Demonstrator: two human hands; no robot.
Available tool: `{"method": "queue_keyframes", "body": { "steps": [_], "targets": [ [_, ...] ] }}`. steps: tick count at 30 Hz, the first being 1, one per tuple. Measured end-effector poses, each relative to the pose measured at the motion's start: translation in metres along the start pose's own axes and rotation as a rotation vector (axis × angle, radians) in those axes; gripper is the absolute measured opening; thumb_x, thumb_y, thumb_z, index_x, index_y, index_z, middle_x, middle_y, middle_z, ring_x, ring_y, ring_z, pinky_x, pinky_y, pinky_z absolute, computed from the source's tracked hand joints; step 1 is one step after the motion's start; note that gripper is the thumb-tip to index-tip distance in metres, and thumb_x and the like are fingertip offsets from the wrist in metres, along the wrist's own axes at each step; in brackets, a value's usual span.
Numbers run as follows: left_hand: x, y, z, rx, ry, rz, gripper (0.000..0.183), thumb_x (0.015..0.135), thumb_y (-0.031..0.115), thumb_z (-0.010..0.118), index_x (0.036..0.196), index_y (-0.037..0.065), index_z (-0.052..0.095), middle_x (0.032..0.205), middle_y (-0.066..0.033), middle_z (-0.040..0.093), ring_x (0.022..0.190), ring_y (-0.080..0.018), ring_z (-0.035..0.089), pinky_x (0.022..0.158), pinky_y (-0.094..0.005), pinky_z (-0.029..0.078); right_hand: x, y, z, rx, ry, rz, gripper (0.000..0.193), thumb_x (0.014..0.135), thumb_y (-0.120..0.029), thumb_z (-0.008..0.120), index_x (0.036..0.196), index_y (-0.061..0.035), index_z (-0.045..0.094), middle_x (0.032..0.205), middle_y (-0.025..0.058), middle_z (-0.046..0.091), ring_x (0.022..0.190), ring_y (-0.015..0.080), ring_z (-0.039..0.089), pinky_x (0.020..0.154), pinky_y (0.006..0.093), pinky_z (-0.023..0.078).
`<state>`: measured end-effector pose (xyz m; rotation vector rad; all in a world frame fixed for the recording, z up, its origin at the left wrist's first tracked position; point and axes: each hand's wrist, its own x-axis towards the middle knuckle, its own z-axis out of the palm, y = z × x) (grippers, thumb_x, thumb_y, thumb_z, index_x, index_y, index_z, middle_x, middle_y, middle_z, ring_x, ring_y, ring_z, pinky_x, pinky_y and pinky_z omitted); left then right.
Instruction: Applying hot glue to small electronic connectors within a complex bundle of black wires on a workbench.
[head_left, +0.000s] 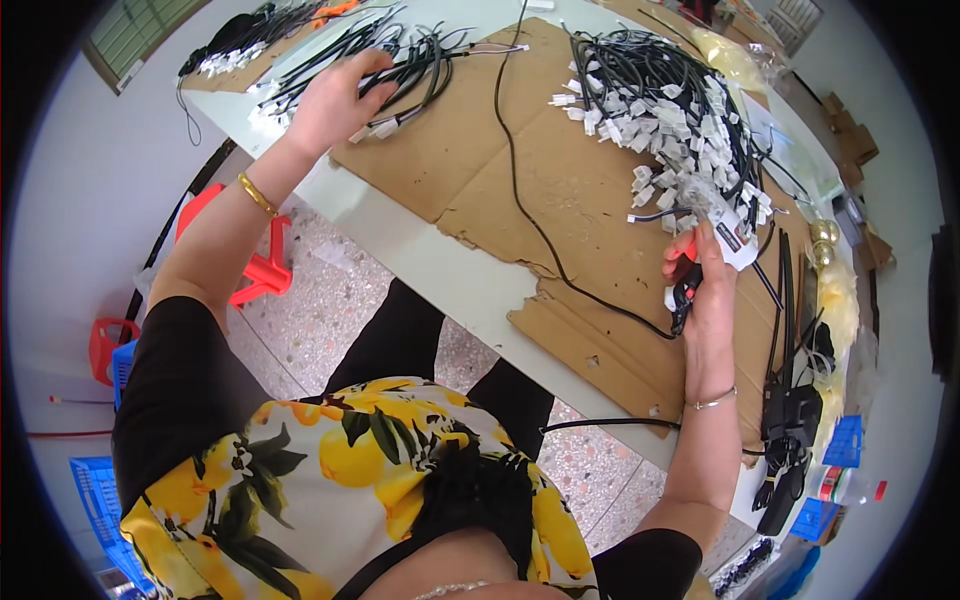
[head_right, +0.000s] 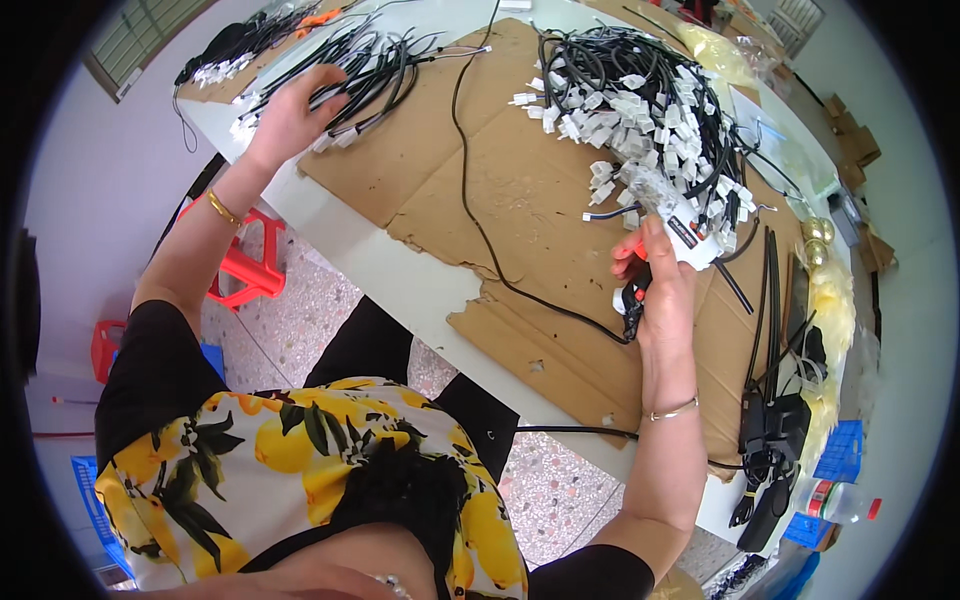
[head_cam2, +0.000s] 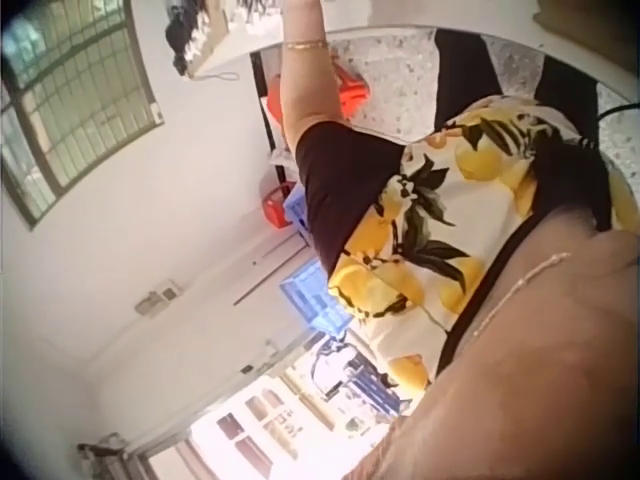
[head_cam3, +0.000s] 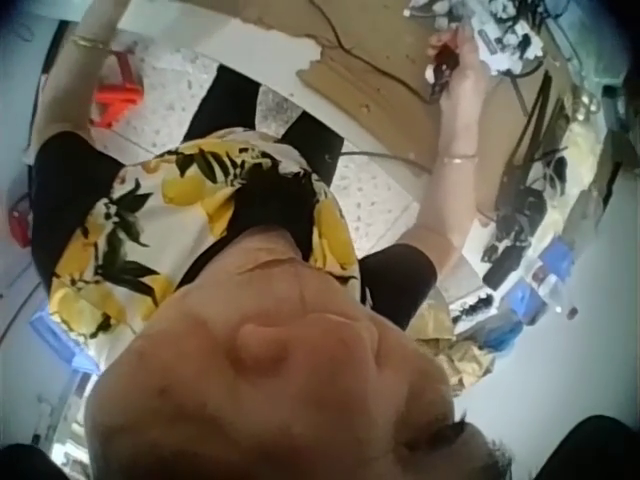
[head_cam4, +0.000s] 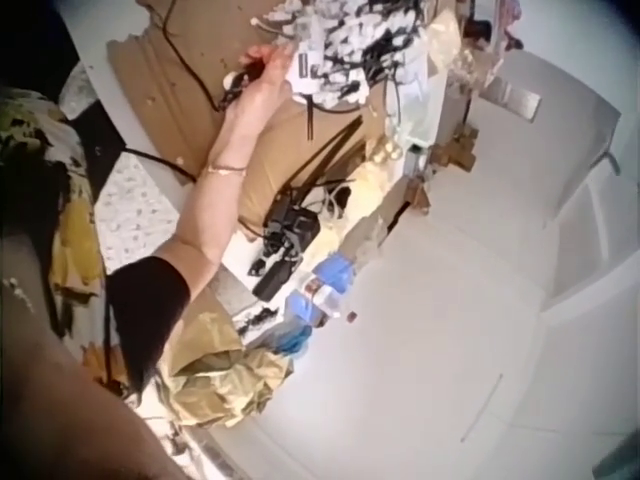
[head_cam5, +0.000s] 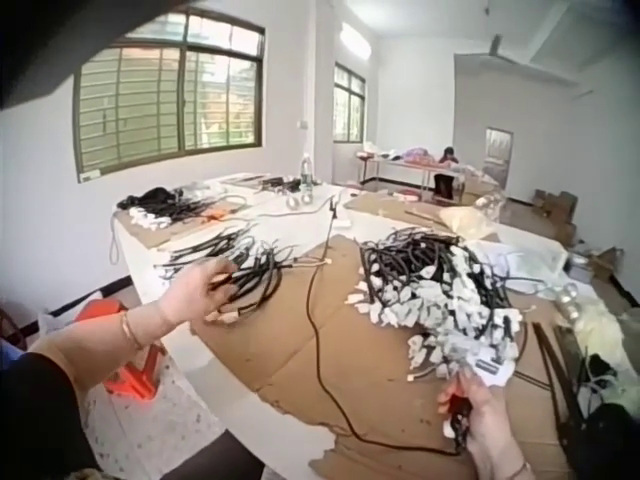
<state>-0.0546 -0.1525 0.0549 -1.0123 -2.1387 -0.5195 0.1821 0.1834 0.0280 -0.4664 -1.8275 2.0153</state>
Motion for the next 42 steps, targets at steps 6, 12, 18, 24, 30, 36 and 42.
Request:
{"method": "queue_keyframes", "body": {
  "steps": [6,12,18,24,30,36,42],
  "targets": [
    [0.068,0.063,0.054,-0.36,-0.236,-0.165,0.016,0.08,0.016,0.056,0.088,0.002,0.058,0.076,-0.0094,0.062,0.069,-0.0174,0.058,0.068,-0.0276,0.045,0.001,0.001,-0.005,0.05,-0.012,0.012,0.032,0.082,-0.037,0.053,0.072,-0.0065,0.053,0.063,0.0035,0.054,0.052,0.0102,0.05,0.049,0.0217,0.04],
    [0.129,0.128,0.14,-0.532,-0.43,-0.41,0.033,0.075,0.034,0.058,0.077,0.002,0.062,0.069,-0.009,0.062,0.064,-0.0187,0.058,0.062,-0.0289,0.046,0.005,0.005,-0.01,0.125,-0.034,-0.004,0.026,0.084,-0.032,0.051,0.072,-0.0081,0.051,0.063,0.0042,0.054,0.053,0.0119,0.052,0.047,0.0228,0.041],
    [0.158,0.128,0.219,-0.544,-0.476,-0.588,0.04,0.067,0.038,0.059,0.075,-0.001,0.064,0.079,-0.0151,0.063,0.074,-0.028,0.061,0.069,-0.0314,0.048,0.012,0.015,-0.015,0.232,-0.082,0.033,0.029,0.084,-0.034,0.05,0.072,-0.0074,0.051,0.066,0.0062,0.055,0.053,0.0131,0.052,0.049,0.0235,0.041],
    [0.194,0.142,0.186,-1.417,-0.082,-0.845,0.028,0.071,0.025,0.055,0.077,-0.003,0.058,0.069,-0.0154,0.061,0.066,-0.0229,0.061,0.059,-0.0323,0.047,0.015,0.014,-0.018,0.241,-0.081,0.03,0.033,0.084,-0.036,0.049,0.071,-0.0059,0.053,0.067,0.0071,0.056,0.055,0.013,0.052,0.051,0.0233,0.041],
    [0.183,0.158,0.098,-1.05,0.083,-0.637,0.011,0.076,0.01,0.055,0.079,0.002,0.049,0.06,-0.0058,0.052,0.049,-0.0134,0.048,0.044,-0.0263,0.038,0.012,0.014,-0.022,0.243,-0.078,0.046,0.034,0.084,-0.037,0.049,0.071,-0.0058,0.054,0.067,0.0064,0.057,0.055,0.0124,0.051,0.052,0.0227,0.041],
    [0.099,0.118,0.13,-1.085,-0.202,-0.918,0.014,0.076,0.015,0.054,0.077,0.002,0.051,0.058,-0.0021,0.045,0.045,-0.0113,0.041,0.041,-0.0257,0.034,0.007,0.009,-0.016,0.204,-0.079,0.022,0.033,0.083,-0.037,0.05,0.071,-0.0067,0.055,0.067,0.0059,0.057,0.054,0.0118,0.052,0.051,0.022,0.04],
    [0.035,0.129,0.11,-1.34,-0.381,-1.06,0.028,0.078,0.007,0.055,0.103,-0.003,0.048,0.076,-0.0073,0.055,0.061,-0.014,0.053,0.054,-0.024,0.048,0.007,0.012,-0.017,0.193,-0.076,0.001,0.034,0.083,-0.038,0.049,0.072,-0.0067,0.055,0.067,0.0058,0.058,0.054,0.0115,0.052,0.049,0.0223,0.04]
  ]
}}
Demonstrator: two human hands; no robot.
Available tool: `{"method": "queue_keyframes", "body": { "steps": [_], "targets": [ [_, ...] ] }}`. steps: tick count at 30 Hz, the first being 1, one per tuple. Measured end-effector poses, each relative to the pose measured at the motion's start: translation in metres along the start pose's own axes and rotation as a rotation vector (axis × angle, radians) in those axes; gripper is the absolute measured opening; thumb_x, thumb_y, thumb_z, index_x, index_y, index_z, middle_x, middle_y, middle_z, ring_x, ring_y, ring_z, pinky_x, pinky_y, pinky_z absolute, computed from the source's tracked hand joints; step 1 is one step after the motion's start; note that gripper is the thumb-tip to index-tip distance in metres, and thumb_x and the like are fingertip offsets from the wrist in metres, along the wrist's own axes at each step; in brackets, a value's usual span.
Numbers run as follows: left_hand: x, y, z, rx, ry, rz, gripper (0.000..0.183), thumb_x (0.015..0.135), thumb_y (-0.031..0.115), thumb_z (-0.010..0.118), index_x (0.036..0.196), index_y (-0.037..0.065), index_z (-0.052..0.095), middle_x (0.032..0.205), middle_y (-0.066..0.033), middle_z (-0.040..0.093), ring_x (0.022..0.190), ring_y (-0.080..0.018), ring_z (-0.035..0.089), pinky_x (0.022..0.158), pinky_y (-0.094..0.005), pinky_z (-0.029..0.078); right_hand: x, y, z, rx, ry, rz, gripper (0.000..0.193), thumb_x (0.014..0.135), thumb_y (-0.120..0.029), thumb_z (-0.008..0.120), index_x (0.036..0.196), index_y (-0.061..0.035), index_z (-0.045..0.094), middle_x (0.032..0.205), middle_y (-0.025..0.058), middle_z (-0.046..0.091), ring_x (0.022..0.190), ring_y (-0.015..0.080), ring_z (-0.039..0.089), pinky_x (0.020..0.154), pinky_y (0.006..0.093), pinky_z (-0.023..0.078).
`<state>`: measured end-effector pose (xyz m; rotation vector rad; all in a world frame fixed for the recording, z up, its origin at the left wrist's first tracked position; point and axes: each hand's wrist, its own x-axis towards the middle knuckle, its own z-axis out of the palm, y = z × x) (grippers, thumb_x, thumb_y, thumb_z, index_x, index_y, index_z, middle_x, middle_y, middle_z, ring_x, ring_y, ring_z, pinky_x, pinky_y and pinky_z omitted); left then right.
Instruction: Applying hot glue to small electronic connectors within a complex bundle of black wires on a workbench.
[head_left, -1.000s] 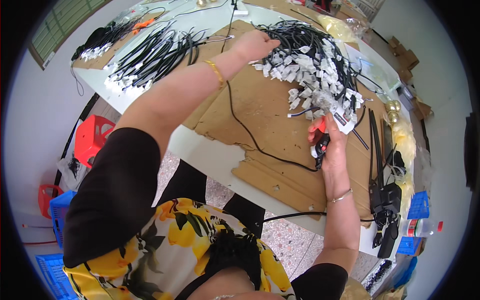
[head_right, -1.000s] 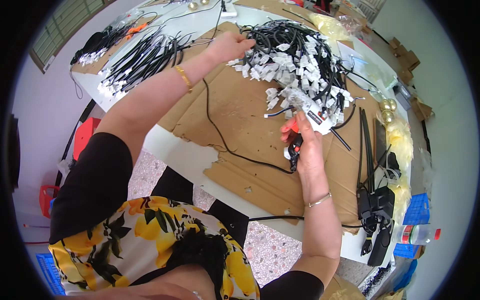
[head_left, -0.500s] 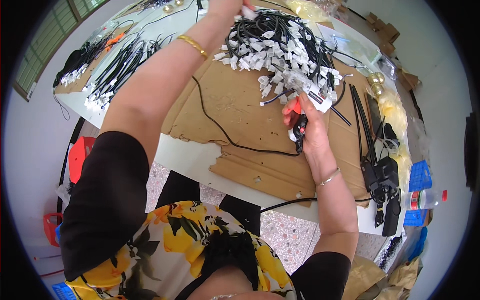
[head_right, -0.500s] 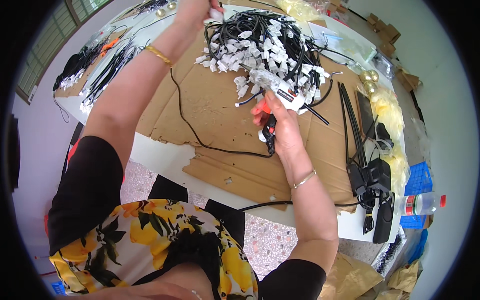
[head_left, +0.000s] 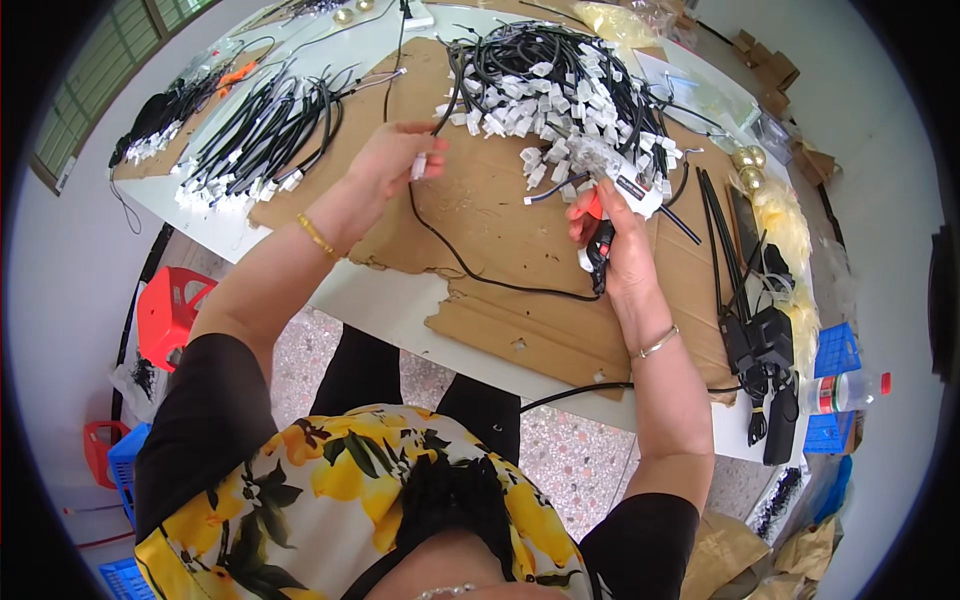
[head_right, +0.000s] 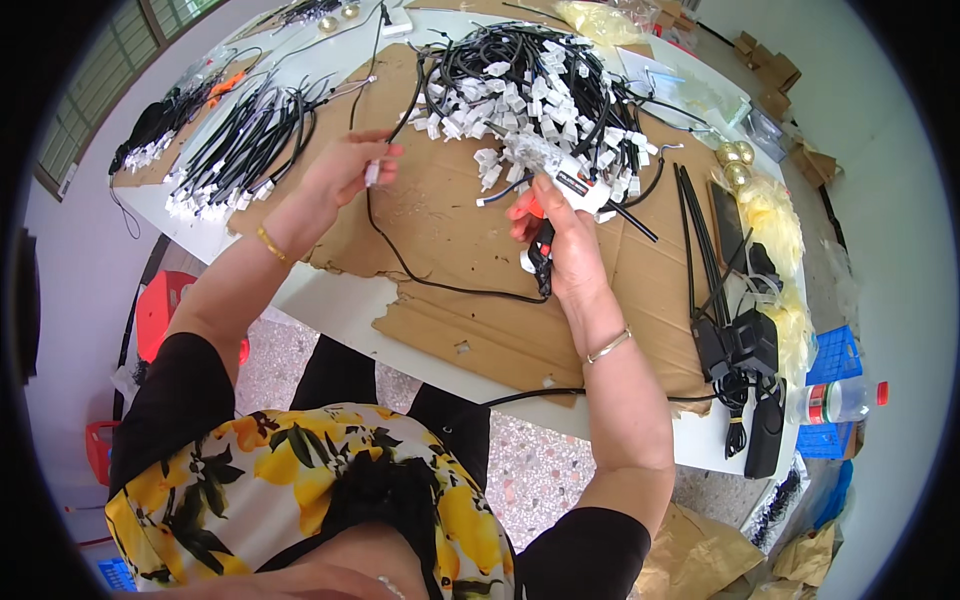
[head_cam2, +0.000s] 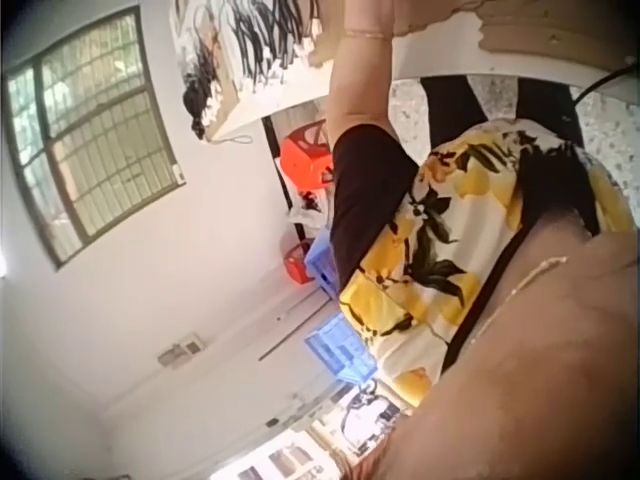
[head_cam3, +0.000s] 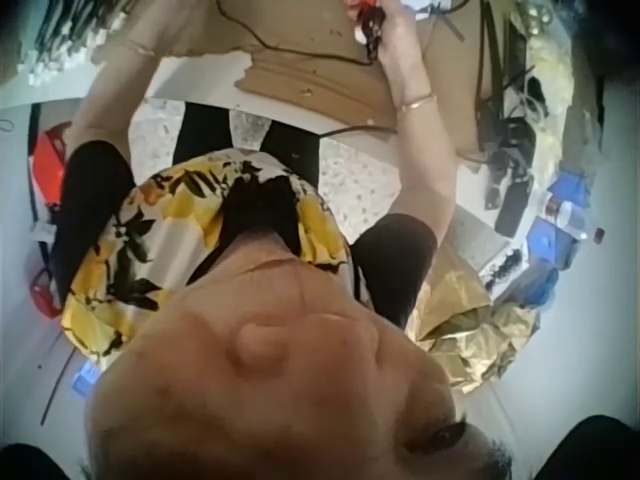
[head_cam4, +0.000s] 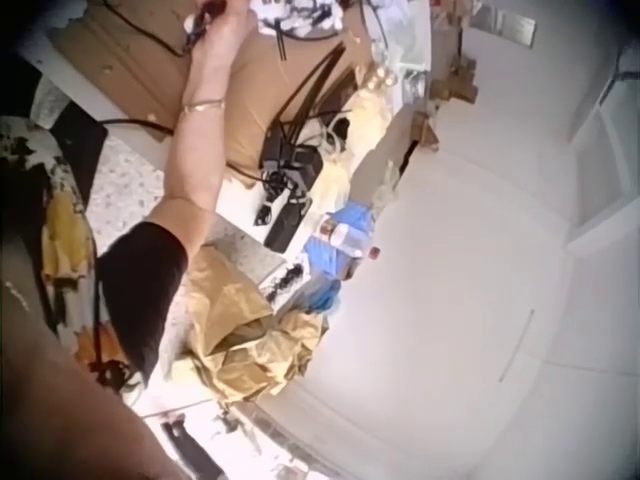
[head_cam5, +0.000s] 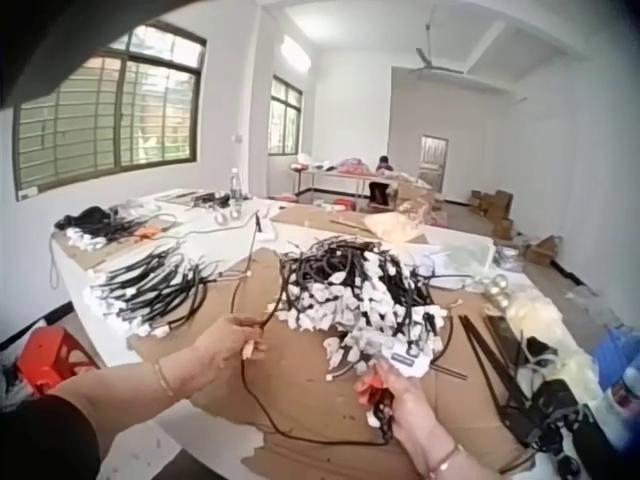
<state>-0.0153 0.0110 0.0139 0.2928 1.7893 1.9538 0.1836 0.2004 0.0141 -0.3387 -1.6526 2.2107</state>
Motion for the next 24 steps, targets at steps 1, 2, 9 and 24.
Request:
{"method": "queue_keyframes", "body": {
  "steps": [1,2,9,24],
  "targets": [
    [-0.007,-0.003,-0.004,0.01,-0.056,-0.041,0.035,0.079,0.007,0.056,0.11,-0.004,0.046,0.082,-0.0092,0.057,0.066,-0.0148,0.056,0.058,-0.0238,0.05,0.0,0.001,-0.001,0.001,0.004,-0.003,0.034,0.083,-0.038,0.049,0.072,-0.0065,0.055,0.067,0.006,0.058,0.054,0.0115,0.052,0.049,0.0222,0.04],
    [-0.01,-0.004,-0.008,0.006,-0.079,-0.051,0.035,0.079,0.007,0.056,0.11,-0.004,0.046,0.082,-0.0092,0.057,0.066,-0.0148,0.056,0.058,-0.0238,0.05,-0.001,0.0,-0.001,-0.008,0.02,0.007,0.032,0.083,-0.036,0.05,0.073,-0.0062,0.056,0.068,0.0064,0.059,0.054,0.0121,0.053,0.05,0.0225,0.041],
    [-0.053,-0.005,-0.031,0.14,-0.305,-0.12,0.031,0.078,0.012,0.059,0.102,-0.006,0.049,0.075,-0.0074,0.057,0.065,-0.0123,0.055,0.052,-0.0201,0.042,0.007,0.002,0.001,0.066,0.009,0.013,0.028,0.081,-0.032,0.056,0.077,-0.0045,0.057,0.067,0.0069,0.059,0.054,0.013,0.054,0.05,0.0236,0.044],
    [0.004,0.051,0.003,-0.105,-0.336,0.242,0.039,0.088,0.015,0.044,0.125,0.005,0.037,0.094,-0.0041,0.052,0.071,-0.0068,0.05,0.065,-0.0133,0.044,0.008,-0.006,-0.007,0.179,-0.022,-0.1,0.026,0.082,-0.026,0.055,0.078,-0.0012,0.058,0.069,0.0099,0.06,0.054,0.014,0.054,0.05,0.0251,0.044]
  ]
}}
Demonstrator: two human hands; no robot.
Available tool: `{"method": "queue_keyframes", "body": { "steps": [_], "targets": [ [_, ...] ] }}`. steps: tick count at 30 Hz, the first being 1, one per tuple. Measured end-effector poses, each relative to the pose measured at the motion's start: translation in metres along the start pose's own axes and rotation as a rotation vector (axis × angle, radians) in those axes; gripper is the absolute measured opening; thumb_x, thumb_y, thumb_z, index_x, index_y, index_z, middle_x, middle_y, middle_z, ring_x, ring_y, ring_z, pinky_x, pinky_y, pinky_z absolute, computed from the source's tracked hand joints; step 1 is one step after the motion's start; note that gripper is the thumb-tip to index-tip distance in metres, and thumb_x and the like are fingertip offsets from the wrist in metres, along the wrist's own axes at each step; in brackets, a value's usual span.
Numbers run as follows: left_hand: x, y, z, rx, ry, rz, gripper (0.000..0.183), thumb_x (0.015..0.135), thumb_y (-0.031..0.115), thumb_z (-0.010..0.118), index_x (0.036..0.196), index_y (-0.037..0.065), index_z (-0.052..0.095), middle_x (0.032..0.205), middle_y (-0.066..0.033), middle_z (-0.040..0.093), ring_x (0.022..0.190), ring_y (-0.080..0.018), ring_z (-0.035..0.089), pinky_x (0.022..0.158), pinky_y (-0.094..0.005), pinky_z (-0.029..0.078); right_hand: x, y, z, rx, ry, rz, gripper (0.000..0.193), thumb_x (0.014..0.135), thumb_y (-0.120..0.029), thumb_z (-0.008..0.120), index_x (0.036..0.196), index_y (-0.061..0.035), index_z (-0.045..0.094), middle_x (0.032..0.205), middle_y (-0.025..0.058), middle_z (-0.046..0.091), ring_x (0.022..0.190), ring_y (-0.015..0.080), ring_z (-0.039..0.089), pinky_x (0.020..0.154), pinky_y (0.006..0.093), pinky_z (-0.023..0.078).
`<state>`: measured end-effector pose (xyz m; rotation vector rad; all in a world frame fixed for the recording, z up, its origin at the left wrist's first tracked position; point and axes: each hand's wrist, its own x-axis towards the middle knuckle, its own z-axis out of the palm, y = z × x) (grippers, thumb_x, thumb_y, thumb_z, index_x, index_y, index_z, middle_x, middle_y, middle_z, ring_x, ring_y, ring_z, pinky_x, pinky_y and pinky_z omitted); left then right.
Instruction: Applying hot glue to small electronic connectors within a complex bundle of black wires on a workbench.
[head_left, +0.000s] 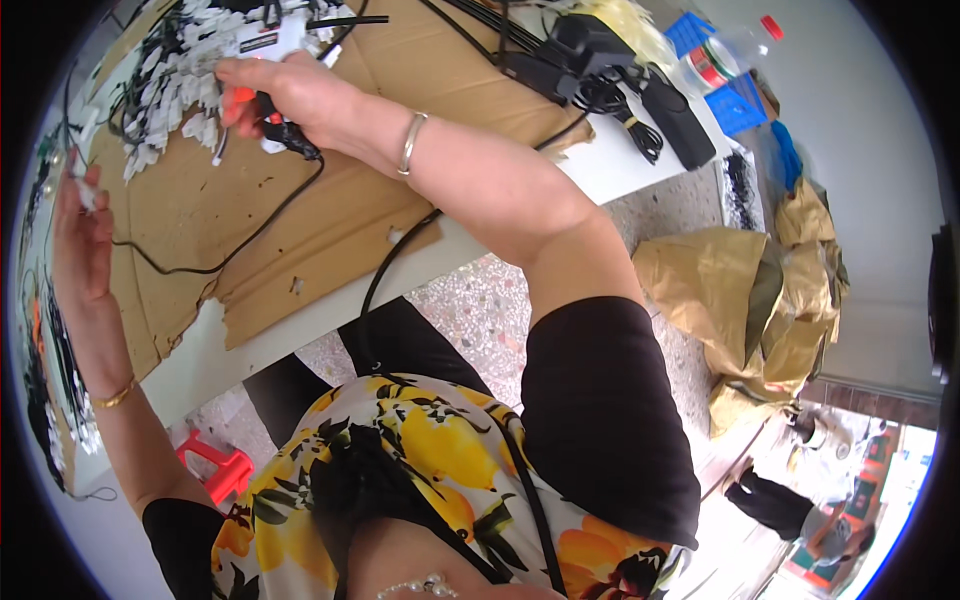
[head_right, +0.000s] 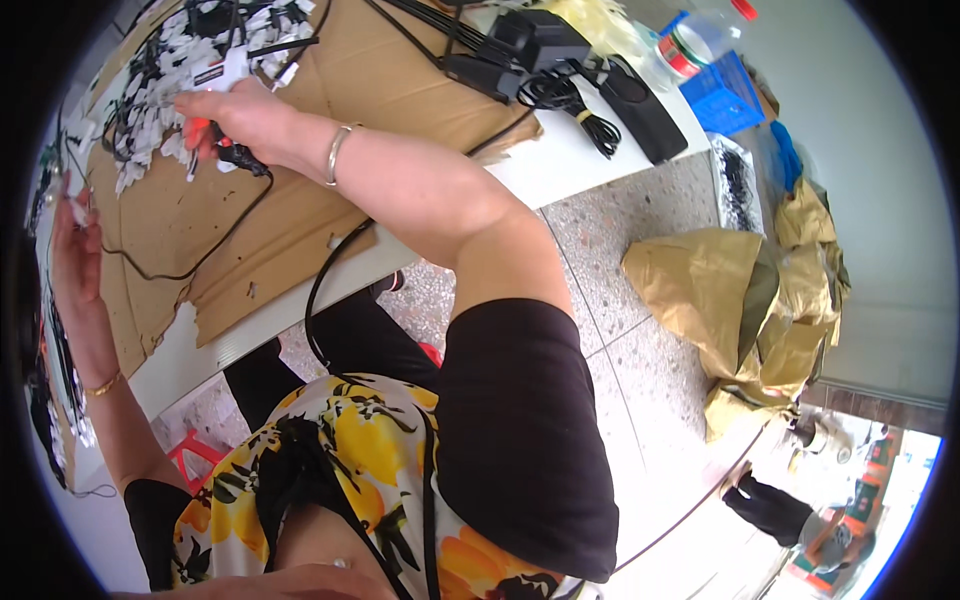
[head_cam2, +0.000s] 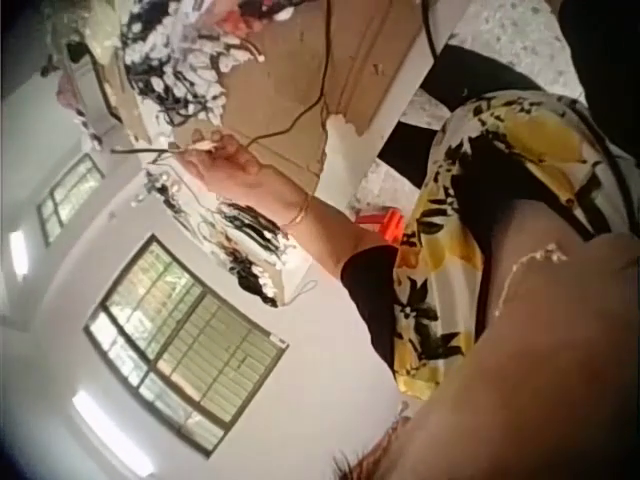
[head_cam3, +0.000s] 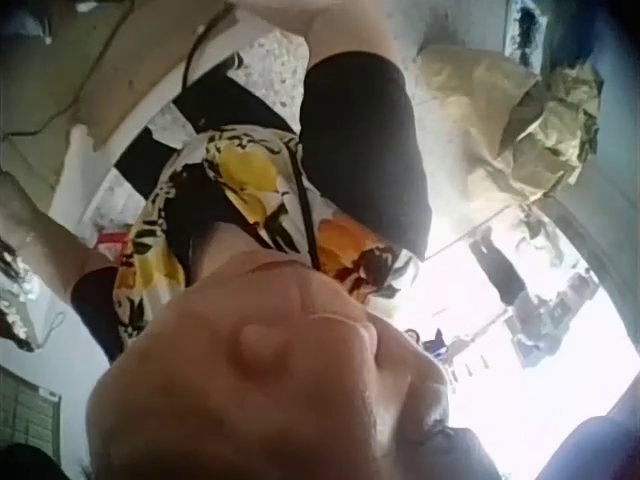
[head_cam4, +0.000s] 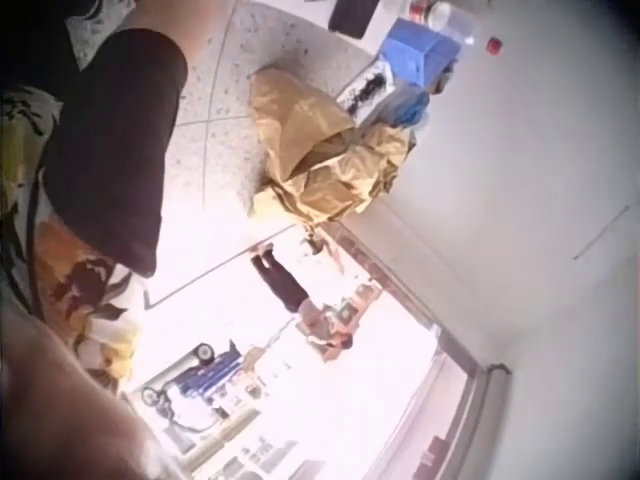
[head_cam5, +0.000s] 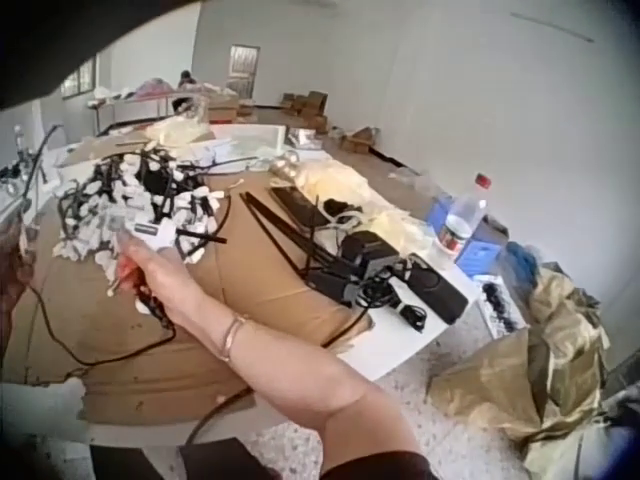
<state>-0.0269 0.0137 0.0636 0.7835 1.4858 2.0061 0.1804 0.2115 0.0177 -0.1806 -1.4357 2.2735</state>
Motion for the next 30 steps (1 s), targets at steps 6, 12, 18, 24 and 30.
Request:
{"method": "queue_keyframes", "body": {
  "steps": [6,12,18,24,30],
  "targets": [
    [0.013,-0.086,-0.013,0.115,-0.126,-0.268,0.035,0.084,0.014,0.051,0.117,0.002,0.046,0.097,-0.0063,0.056,0.073,-0.0058,0.053,0.062,-0.0128,0.044,0.002,0.0,-0.009,-0.078,0.067,-0.015,0.029,0.081,-0.03,0.056,0.07,-0.0032,0.059,0.064,0.0065,0.059,0.052,0.0135,0.055,0.049,0.025,0.045],
    [-0.047,-0.056,0.057,0.014,-0.093,-0.073,0.03,0.081,0.009,0.053,0.109,-0.002,0.051,0.096,-0.01,0.057,0.084,-0.0149,0.057,0.077,-0.0248,0.047,-0.004,-0.001,-0.005,-0.125,0.004,0.003,0.029,0.084,-0.032,0.052,0.076,-0.0042,0.056,0.068,0.006,0.059,0.056,0.0121,0.054,0.052,0.023,0.045],
    [-0.042,-0.071,0.036,0.067,0.049,0.033,0.033,0.078,0.0,0.057,0.11,-0.001,0.05,0.09,-0.0104,0.061,0.071,-0.0135,0.059,0.064,-0.0225,0.049,-0.019,0.0,0.018,-0.354,-0.035,0.015,0.032,0.083,-0.033,0.05,0.077,-0.0019,0.054,0.075,0.0083,0.056,0.063,0.0132,0.052,0.058,0.0243,0.041],
    [-0.037,-0.075,0.035,0.205,0.08,0.089,0.02,0.075,-0.003,0.058,0.095,-0.002,0.051,0.084,-0.0079,0.062,0.067,-0.0091,0.056,0.06,-0.0211,0.047,-0.02,0.002,0.024,-0.53,-0.034,0.048,0.032,0.081,-0.033,0.055,0.081,-0.0011,0.056,0.075,0.0087,0.058,0.064,0.0137,0.052,0.061,0.0257,0.042],
    [-0.039,-0.071,0.039,0.351,0.122,0.13,0.02,0.075,-0.003,0.059,0.091,0.0,0.049,0.077,-0.0036,0.061,0.064,-0.0065,0.054,0.057,-0.0195,0.044,-0.018,0.005,0.033,-0.621,-0.023,0.051,0.026,0.079,-0.027,0.058,0.082,-0.0007,0.057,0.072,0.0079,0.059,0.063,0.013,0.054,0.061,0.0262,0.044]
  ]
}}
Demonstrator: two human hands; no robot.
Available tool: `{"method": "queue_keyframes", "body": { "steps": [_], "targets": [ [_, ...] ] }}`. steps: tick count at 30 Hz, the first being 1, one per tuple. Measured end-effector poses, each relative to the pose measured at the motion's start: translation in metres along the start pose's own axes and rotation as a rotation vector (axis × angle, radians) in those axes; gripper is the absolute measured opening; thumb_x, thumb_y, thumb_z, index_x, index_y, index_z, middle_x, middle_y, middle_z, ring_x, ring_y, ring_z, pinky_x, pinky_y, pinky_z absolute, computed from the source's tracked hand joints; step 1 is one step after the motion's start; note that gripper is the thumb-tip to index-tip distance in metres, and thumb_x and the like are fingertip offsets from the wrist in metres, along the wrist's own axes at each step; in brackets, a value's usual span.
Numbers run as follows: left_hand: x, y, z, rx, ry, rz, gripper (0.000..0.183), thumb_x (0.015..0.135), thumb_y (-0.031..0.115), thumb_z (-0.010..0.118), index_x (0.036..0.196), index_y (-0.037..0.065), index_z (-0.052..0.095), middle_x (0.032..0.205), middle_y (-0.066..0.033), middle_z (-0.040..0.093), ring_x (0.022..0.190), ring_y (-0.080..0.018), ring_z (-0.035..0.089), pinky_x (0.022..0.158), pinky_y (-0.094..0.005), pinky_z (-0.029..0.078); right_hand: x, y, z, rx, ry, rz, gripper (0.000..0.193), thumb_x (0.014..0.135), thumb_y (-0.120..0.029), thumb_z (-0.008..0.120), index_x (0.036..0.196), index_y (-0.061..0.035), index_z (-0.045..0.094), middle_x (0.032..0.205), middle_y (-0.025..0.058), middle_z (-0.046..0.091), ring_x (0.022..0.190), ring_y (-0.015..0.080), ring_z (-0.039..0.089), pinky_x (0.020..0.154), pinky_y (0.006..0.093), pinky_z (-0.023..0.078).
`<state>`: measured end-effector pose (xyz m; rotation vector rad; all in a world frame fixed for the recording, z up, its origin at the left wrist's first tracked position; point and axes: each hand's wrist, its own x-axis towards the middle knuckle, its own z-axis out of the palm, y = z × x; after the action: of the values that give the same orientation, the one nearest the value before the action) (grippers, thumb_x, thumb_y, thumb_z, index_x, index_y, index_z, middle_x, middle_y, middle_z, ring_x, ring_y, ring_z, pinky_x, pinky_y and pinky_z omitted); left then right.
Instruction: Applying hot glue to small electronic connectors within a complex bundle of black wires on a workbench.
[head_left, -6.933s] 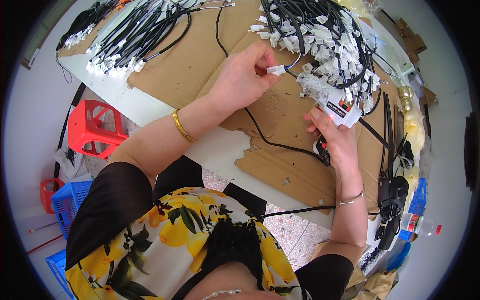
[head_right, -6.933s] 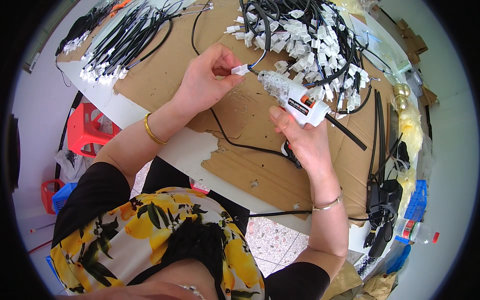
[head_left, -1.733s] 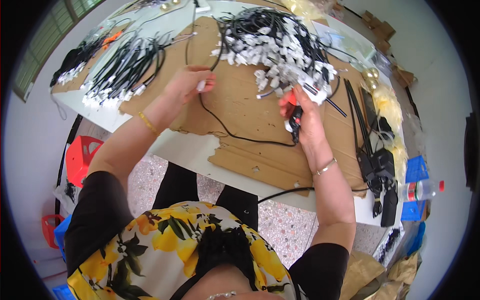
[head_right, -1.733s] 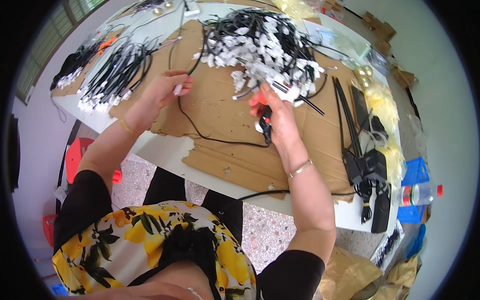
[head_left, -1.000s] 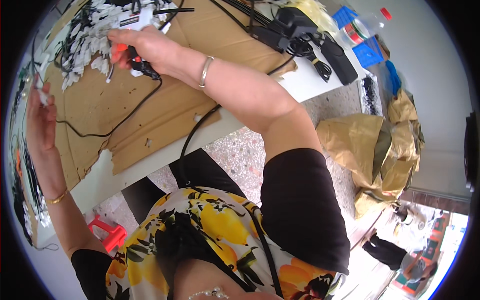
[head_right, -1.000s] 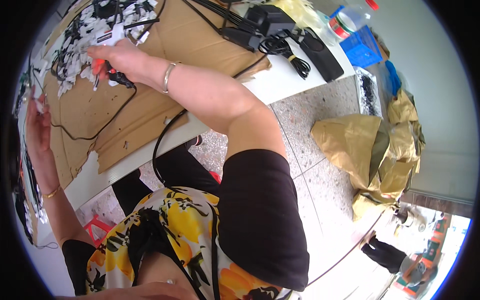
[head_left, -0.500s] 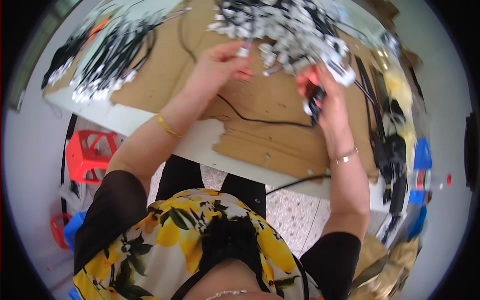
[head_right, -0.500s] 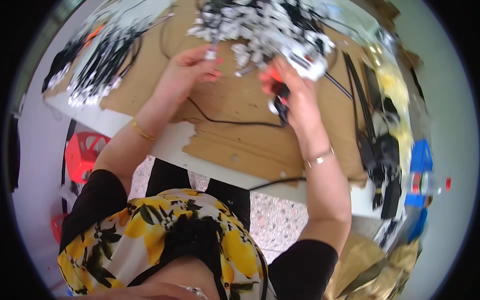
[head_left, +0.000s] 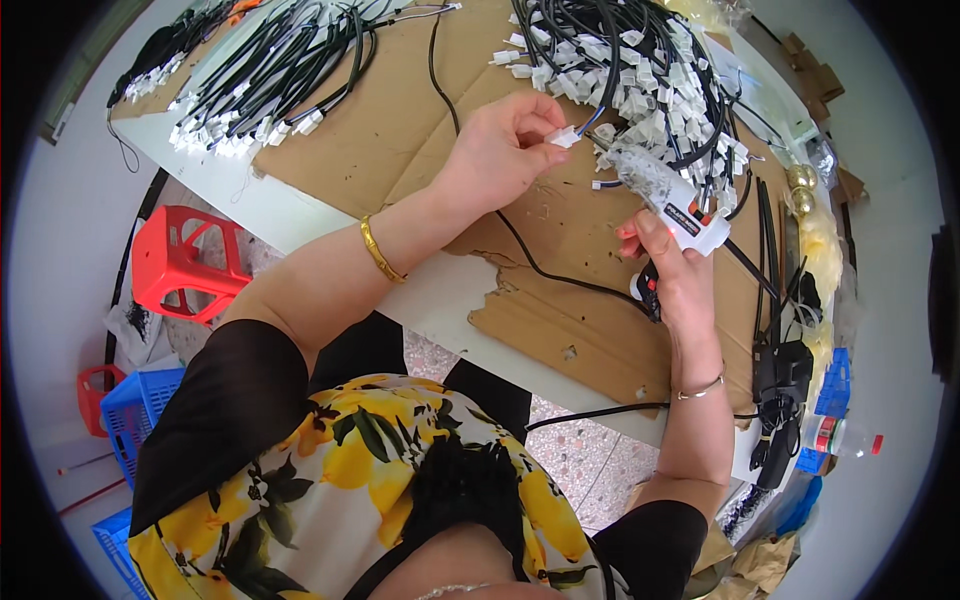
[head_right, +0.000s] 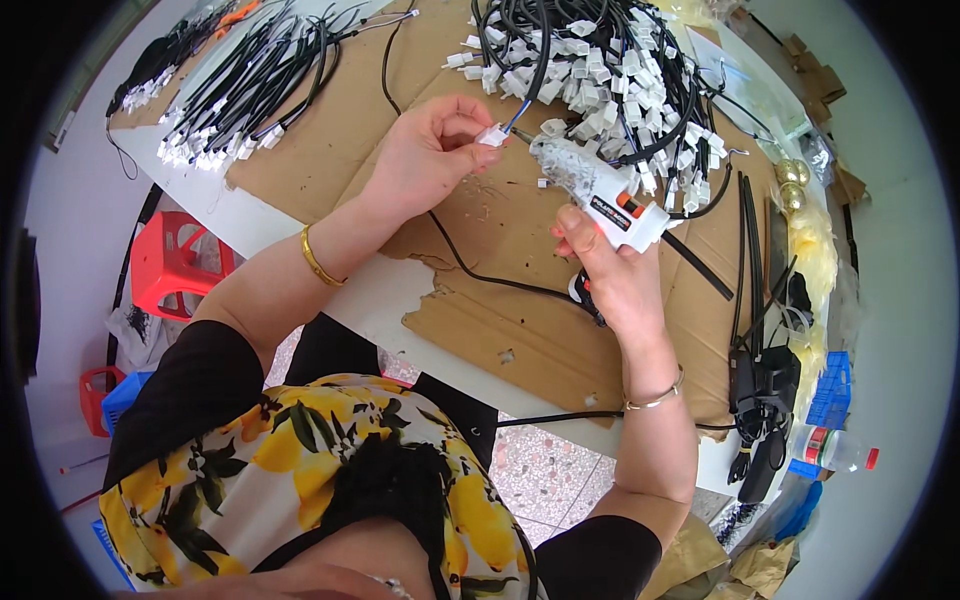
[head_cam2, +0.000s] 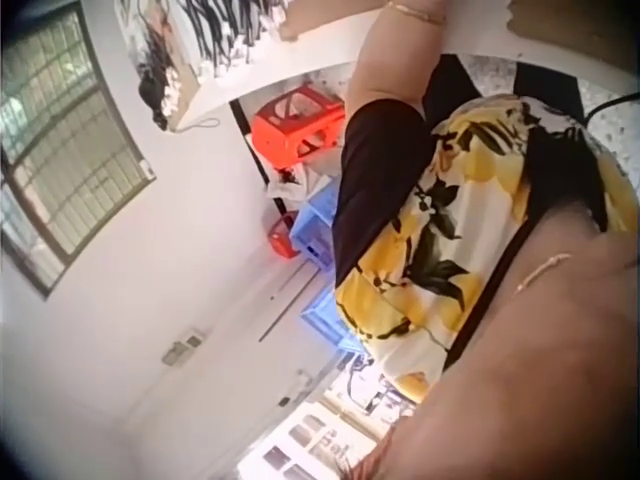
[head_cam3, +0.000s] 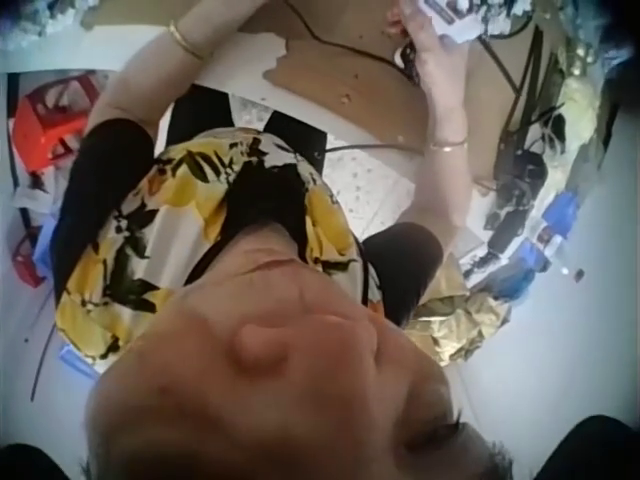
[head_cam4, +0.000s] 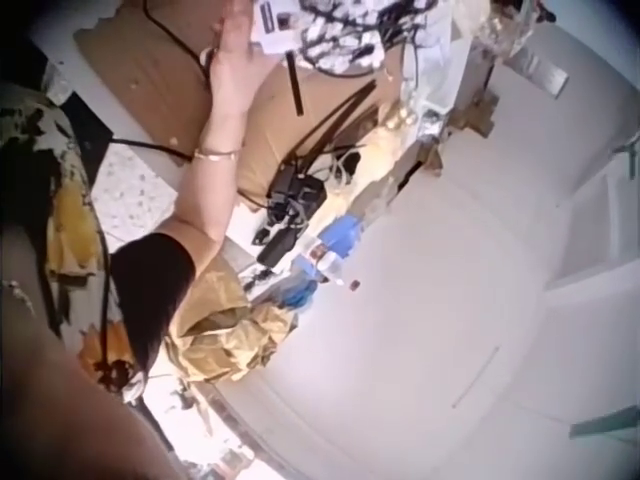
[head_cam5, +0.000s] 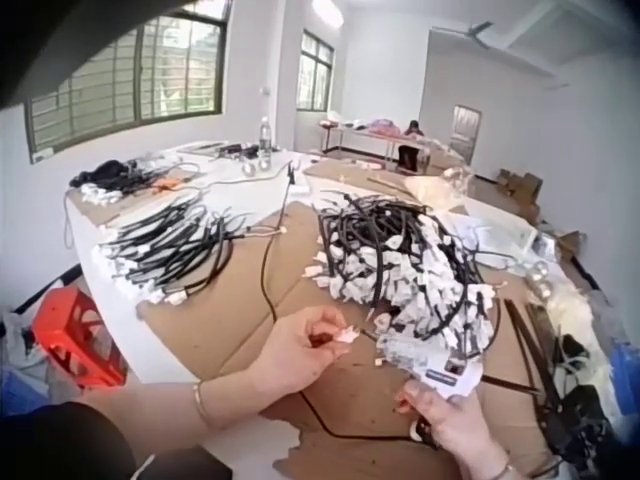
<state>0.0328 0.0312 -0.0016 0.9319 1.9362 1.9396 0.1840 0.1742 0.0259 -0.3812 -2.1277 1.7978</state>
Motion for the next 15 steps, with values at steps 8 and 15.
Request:
{"method": "queue_keyframes", "body": {
  "steps": [8,15],
  "targets": [
    [-0.0013,0.0005,0.0015,0.085,0.012,0.038,0.02,0.075,-0.002,0.06,0.09,0.0,0.048,0.075,-0.0033,0.061,0.064,-0.0052,0.053,0.057,-0.0192,0.043,-0.0027,0.0006,0.0013,0.027,-0.005,-0.036,0.026,0.078,-0.025,0.06,0.085,0.0001,0.056,0.072,0.0081,0.06,0.062,0.0132,0.055,0.059,0.026,0.045],
    [-0.0033,0.0026,0.0019,0.117,0.015,0.029,0.02,0.074,-0.001,0.061,0.089,0.001,0.049,0.074,-0.0032,0.061,0.065,-0.005,0.053,0.057,-0.0193,0.043,-0.0024,-0.0006,0.0039,0.019,0.01,-0.012,0.025,0.077,-0.022,0.063,0.086,-0.0005,0.056,0.069,0.0066,0.059,0.059,0.0121,0.055,0.056,0.0238,0.045]
  ]
}}
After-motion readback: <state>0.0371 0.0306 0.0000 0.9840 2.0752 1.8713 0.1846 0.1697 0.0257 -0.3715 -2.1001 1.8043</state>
